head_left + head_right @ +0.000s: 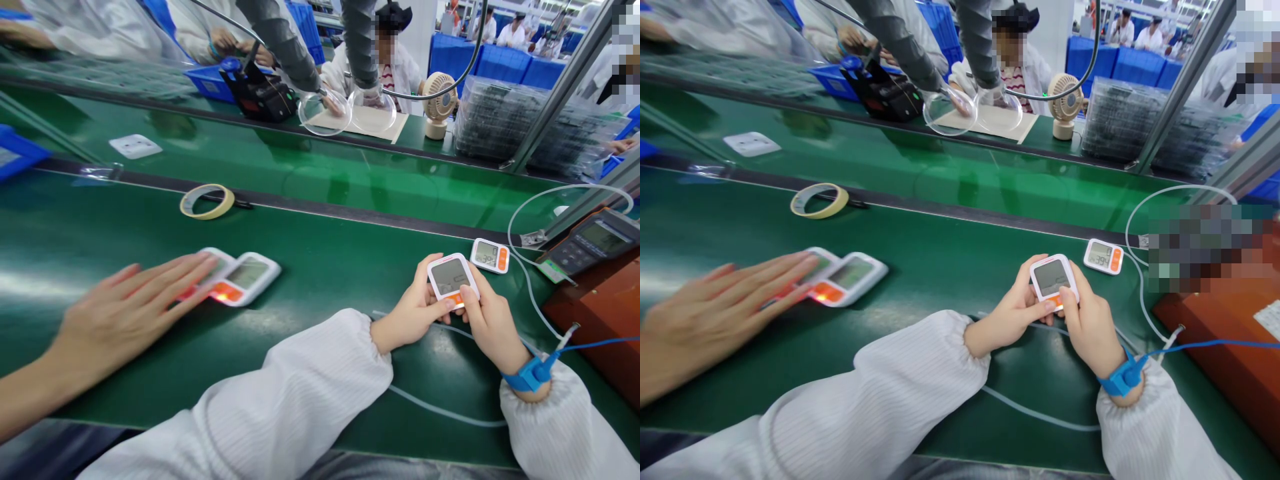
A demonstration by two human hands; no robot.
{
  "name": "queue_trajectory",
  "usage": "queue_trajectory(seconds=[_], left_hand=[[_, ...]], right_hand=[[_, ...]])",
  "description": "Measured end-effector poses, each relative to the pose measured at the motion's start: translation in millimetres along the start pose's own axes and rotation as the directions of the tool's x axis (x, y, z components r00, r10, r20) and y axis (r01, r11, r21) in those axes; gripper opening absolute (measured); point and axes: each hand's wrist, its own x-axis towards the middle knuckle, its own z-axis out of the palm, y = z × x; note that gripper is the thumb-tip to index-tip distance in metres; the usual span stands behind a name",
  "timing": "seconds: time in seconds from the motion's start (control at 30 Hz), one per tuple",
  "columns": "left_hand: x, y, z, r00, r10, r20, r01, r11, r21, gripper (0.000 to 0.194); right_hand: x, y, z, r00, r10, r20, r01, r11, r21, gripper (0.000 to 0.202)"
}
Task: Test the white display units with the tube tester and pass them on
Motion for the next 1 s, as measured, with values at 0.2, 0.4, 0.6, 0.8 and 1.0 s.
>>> queue_trajectory(seconds=[0.2,0.4,0.6,0.8,1.0], left_hand=[[-1.0,1.4,0.6,1.000,-0.001,0.003,0.001,1.000,-0.015,0.089],[-1.4,1.0,-1.5,0.999,-0.032,-0.012,0.032,0.999,0.039,0.092],[-0.5,-4.6,-2.4,0.993,0.031,-0.113,-0.010,0.983,0.182,0.088],[-0.3,-6.1,-1.6,0.981,0.093,-0.168,-0.032,0.941,0.337,0.086],[1.7,-3.9,-6.9,0.961,0.189,-0.202,-0.050,0.838,0.543,0.077]], right_hand=[[-0.4,0.8,0.0,1.000,-0.001,0.011,0.001,1.000,0.016,0.048],[0.8,3.9,-2.3,0.998,-0.046,-0.032,0.042,0.993,-0.108,0.047],[5.3,13.5,0.0,0.978,-0.172,-0.118,0.138,0.957,-0.255,0.044],[12.0,28.4,4.2,0.986,-0.100,-0.132,0.062,0.961,-0.270,0.045],[15.6,32.4,6.1,0.983,-0.104,-0.152,0.069,0.974,-0.217,0.045]])
